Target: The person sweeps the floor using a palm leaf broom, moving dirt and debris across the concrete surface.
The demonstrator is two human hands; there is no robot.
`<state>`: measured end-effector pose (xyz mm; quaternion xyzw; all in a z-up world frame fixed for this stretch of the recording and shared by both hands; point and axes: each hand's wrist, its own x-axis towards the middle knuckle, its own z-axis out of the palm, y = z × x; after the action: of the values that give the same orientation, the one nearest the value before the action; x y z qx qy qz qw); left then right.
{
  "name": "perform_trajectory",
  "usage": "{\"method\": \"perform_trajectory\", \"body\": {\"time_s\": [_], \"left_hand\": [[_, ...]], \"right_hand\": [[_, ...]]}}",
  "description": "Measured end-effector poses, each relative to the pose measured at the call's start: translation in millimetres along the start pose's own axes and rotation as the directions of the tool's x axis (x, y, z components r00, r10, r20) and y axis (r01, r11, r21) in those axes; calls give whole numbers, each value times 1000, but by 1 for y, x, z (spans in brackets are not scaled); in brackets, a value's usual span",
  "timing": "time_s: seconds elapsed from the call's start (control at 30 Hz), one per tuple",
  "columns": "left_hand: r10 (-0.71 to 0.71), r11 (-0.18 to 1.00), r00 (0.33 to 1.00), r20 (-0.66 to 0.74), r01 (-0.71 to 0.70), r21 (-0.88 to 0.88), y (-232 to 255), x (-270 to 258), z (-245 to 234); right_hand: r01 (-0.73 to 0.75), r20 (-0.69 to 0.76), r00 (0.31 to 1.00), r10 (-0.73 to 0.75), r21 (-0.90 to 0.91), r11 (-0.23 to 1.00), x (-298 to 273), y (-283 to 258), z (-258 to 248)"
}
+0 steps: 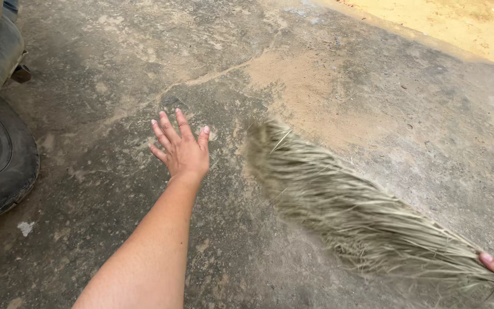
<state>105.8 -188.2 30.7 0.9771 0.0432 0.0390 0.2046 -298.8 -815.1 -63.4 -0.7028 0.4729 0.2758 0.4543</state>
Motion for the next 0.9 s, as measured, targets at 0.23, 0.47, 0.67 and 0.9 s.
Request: {"method": "perform_trajectory", "body": {"time_s": [0.23,0.47,0.67,0.9], "left_hand": [[-28,1000,999,29,28,9,-7,3,-8],[45,998,994,96,-48,36,6,-7,3],[143,975,965,220,-176,139,18,-15,10],[194,943,931,308,-263,204,30,-23,10]], "right_hand": [[31,-10,999,-30,83,996,-43,-46,37],[2,0,1000,-2,-192,981,-76,-91,65],[199,60,979,-193,-97,975,-74,-122,104],[261,159,951,-264,43,965,-44,-137,132]]}}
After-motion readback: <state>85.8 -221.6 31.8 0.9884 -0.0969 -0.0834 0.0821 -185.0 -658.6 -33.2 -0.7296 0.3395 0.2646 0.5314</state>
